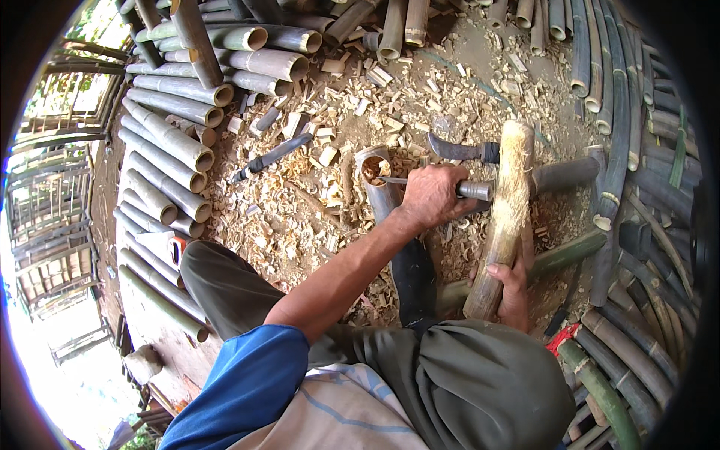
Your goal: The person shapes and carves bamboo poles. The person uses a knife to carve and hollow out the end of a bamboo pole and uses a wooden mallet to strike the knife.
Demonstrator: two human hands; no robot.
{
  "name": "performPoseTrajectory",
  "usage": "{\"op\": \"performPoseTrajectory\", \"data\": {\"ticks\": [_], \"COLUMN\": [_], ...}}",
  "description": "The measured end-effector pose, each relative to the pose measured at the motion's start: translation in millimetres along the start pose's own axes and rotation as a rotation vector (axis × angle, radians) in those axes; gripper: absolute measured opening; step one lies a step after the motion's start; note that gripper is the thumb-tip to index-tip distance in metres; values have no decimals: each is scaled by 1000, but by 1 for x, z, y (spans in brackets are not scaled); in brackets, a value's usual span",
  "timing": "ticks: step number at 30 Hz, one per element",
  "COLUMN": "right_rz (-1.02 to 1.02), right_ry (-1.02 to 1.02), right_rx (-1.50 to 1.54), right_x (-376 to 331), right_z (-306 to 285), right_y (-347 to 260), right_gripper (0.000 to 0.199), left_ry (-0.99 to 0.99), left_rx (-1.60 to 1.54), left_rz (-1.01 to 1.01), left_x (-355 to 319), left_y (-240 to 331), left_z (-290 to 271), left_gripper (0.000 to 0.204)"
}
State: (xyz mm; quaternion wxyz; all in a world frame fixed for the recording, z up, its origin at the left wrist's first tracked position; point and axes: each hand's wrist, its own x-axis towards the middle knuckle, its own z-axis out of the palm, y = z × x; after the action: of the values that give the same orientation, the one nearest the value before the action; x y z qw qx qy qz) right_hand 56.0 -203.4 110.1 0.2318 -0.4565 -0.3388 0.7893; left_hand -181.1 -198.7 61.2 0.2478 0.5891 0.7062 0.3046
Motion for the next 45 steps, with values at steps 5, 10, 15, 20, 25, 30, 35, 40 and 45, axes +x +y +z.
{"op": "performPoseTrajectory", "data": {"ticks": [5,10,15,20,25,30,35,40,45], "right_rz": [35,-87,-200,-209,-172,-151,-189,-174,-296], "right_ry": [58,52,77,60,17,43,35,40,62], "right_rx": [48,47,-51,15,26,40,-35,-53,-96], "right_x": [-8,2,11,15,11,7,13,13,15], "right_z": [-12,-8,-15,-8,-16,-8,-3,9,6], "right_y": [12,-4,-24,-37,-26,-26,-35,-40,-49], "right_gripper": [69,72,61,64,60,61,62,64,71], "left_ry": [-38,-28,18,-107,-119,-161,-165,-207,-252], "left_rx": [88,155,166,164,155,138,93,100,129], "left_rz": [-148,-192,77,-76,-157,-218,-216,-228,-221], "left_x": [0,11,9,14,17,20,24,30,35], "left_y": [-8,-17,-20,-17,-19,-22,-17,-25,-33], "left_z": [8,14,22,20,16,6,-2,-6,-2], "left_gripper": [48,28,22,19,26,31,33,35,34]}}
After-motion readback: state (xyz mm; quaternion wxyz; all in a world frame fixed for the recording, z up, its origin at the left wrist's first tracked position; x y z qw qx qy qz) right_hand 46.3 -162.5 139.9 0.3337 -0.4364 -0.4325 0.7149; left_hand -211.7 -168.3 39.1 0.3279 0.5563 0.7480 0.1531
